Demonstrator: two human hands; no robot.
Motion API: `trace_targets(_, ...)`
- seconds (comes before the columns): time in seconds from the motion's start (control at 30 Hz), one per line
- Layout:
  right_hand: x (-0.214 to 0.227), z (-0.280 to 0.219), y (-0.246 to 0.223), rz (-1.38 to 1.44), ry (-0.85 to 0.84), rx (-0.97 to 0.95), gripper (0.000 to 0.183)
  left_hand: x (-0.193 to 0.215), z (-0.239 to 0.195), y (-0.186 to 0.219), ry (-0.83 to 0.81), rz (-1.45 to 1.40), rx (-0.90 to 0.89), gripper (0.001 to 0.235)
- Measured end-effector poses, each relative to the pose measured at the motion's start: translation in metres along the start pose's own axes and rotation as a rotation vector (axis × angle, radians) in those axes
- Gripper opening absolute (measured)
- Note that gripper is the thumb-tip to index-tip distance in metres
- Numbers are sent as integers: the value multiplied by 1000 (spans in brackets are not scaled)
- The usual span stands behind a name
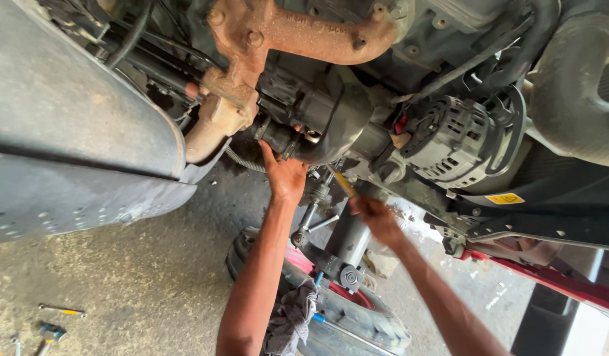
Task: The person works underneath a red tractor, using a rag to wipe engine components and a wrench to tighten bolts. They handle a small metal part and continue adjusting the engine area with both hands and tools.
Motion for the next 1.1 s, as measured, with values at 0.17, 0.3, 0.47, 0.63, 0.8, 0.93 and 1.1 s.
trace_targets(0.17, -61, -81, -87, 974, -509, -342, 20, 13, 4, -5, -30, -92, -85, 71)
trace_targets(0.3, -92, -83, -123, 1173, -790, -186, 20, 21, 12, -13, -114, -139, -77, 79)
trace_targets(0.47, -99, -19, -48, 962, -685, -125, 29, 20, 6, -9, -21, -98, -54, 76)
trace_targets(0.63, 23, 59, 15, 167, -224, 75, 49, 9, 0, -6, -73, -168, 2, 72)
trace_targets(0.8, 21, 21, -1, -176, 17, -68, 50, 9, 0, -6, -92, -81, 26, 74)
trace_targets(0.93, -30, -47, -33, 921, -766, 324, 35, 10, 1, -5, -38, -78, 1, 71)
trace_targets(1.1, -47, -25, -17, 977, -713, -36, 20, 11, 6, -7, -102, -109, -49, 76)
Point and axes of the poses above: each hand's wrist, its own z-axis towards the middle knuckle, its own x-axis out of the back of the hand, y = z × x, the point moved 6 cm from there along z, towards the middle knuckle, and after that the axes turned 14 degrees about -x, right-handed, at the moved point
